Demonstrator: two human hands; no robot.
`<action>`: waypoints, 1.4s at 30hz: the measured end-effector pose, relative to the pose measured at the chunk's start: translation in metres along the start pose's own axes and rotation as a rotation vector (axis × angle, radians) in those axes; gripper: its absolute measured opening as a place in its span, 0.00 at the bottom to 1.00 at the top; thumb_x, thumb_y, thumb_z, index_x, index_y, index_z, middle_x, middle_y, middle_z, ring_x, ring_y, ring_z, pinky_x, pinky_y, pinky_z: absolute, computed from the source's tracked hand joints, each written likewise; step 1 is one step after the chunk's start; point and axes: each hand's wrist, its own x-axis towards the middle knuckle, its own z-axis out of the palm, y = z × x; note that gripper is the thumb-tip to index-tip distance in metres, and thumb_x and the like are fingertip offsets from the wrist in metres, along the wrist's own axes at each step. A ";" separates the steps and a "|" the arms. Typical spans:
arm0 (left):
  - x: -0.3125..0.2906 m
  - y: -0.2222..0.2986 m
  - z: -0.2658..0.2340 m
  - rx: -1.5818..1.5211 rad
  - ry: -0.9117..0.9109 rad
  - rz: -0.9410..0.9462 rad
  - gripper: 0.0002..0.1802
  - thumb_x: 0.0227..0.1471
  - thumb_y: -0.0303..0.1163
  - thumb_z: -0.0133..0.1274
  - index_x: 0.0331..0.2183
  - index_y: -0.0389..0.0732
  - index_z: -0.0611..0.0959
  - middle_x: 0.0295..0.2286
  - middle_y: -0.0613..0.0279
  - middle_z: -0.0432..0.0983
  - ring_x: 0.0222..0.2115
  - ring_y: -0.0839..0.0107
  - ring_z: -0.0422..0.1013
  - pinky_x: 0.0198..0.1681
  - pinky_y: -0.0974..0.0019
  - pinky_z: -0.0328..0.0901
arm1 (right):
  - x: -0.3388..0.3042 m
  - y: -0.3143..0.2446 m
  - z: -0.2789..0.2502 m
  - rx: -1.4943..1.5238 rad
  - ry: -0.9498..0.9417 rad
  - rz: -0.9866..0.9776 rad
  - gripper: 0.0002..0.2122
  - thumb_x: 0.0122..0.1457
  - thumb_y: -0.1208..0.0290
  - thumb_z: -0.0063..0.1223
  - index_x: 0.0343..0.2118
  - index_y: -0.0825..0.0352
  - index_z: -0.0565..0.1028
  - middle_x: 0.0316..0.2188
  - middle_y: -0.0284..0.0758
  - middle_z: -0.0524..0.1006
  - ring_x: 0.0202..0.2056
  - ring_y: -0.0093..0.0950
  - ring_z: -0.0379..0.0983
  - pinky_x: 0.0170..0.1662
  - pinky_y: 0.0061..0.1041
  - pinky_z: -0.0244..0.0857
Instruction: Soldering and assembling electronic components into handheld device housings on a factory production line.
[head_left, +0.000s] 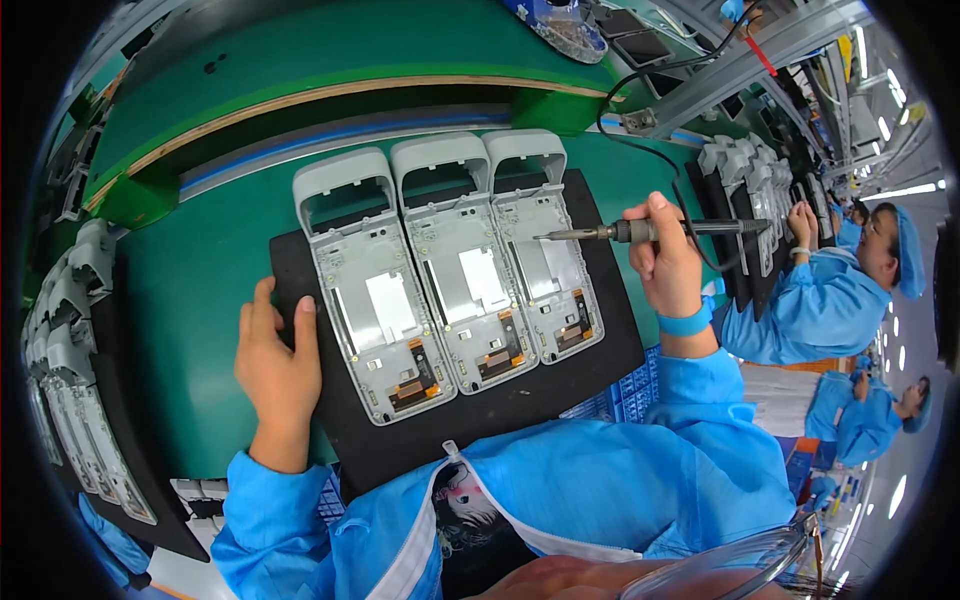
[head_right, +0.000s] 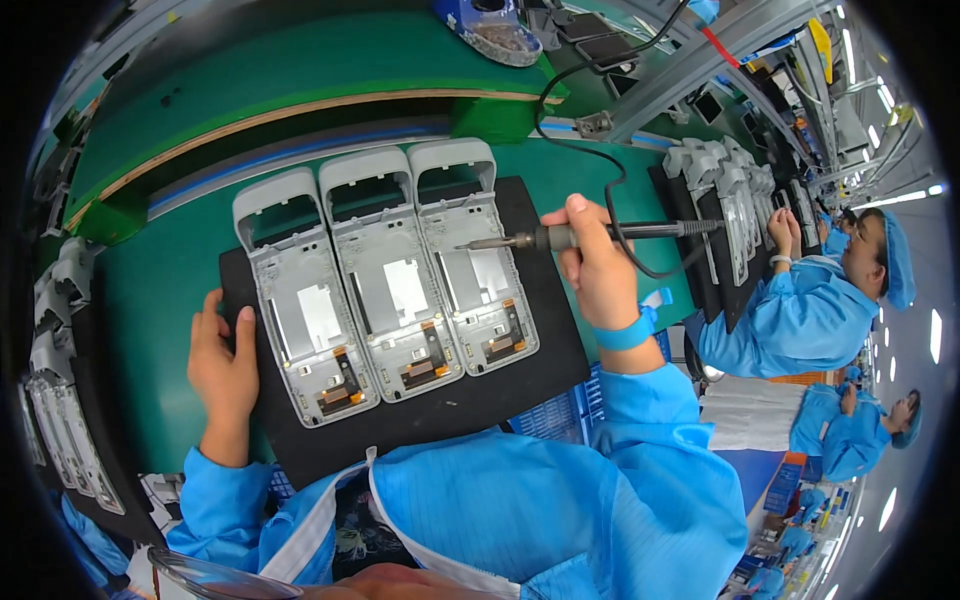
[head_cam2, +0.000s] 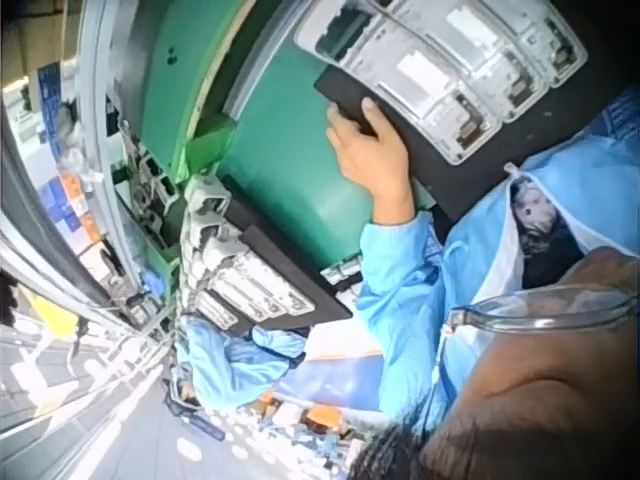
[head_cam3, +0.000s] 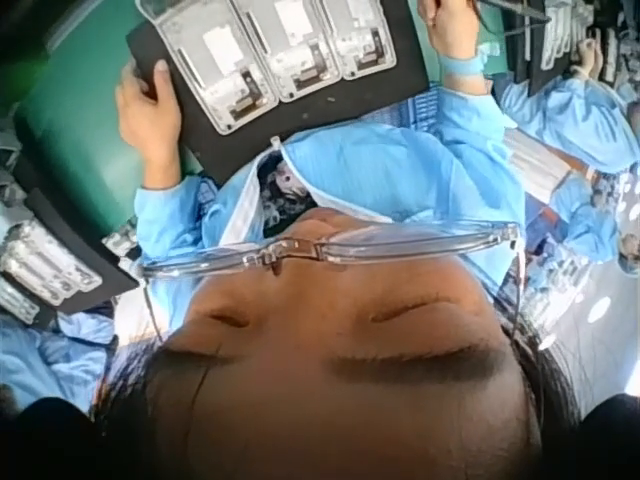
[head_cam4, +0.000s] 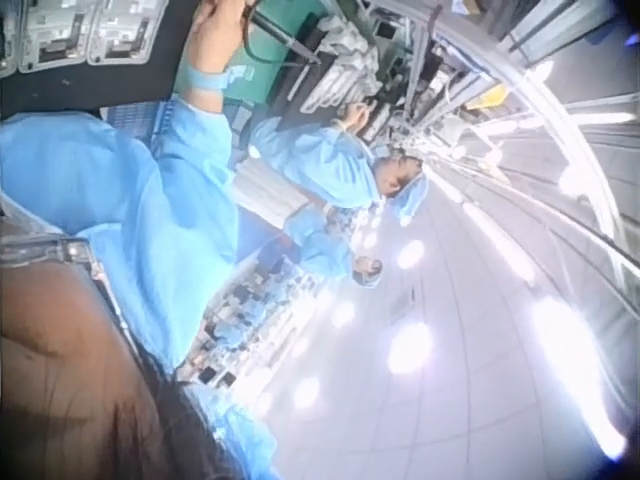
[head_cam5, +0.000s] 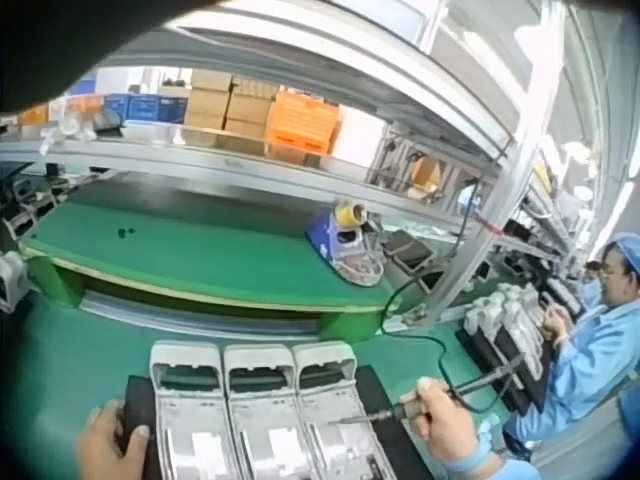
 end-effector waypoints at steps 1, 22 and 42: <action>0.000 0.001 0.000 -0.008 -0.008 -0.019 0.18 0.44 0.35 0.51 0.39 0.39 0.71 0.19 0.62 0.61 0.19 0.70 0.60 0.21 0.69 0.57 | 0.000 0.005 0.004 0.024 0.050 -0.018 0.13 0.54 0.63 0.41 0.29 0.69 0.70 0.08 0.26 0.59 0.10 0.14 0.52 0.12 0.13 0.43; -0.001 0.001 0.008 -0.052 -0.013 -0.076 0.18 0.46 0.32 0.50 0.41 0.35 0.71 0.19 0.67 0.56 0.18 0.79 0.53 0.19 0.77 0.51 | 0.019 0.027 0.018 -0.099 0.117 -0.287 0.09 0.52 0.67 0.44 0.21 0.67 0.67 0.16 0.30 0.66 0.12 0.15 0.57 0.14 0.13 0.50; 0.000 0.004 0.008 -0.042 -0.018 -0.072 0.18 0.46 0.31 0.49 0.41 0.35 0.71 0.19 0.68 0.54 0.18 0.80 0.51 0.19 0.77 0.48 | 0.020 0.028 0.024 -0.105 0.213 -0.238 0.11 0.52 0.64 0.45 0.20 0.66 0.65 0.15 0.29 0.64 0.12 0.16 0.57 0.14 0.13 0.51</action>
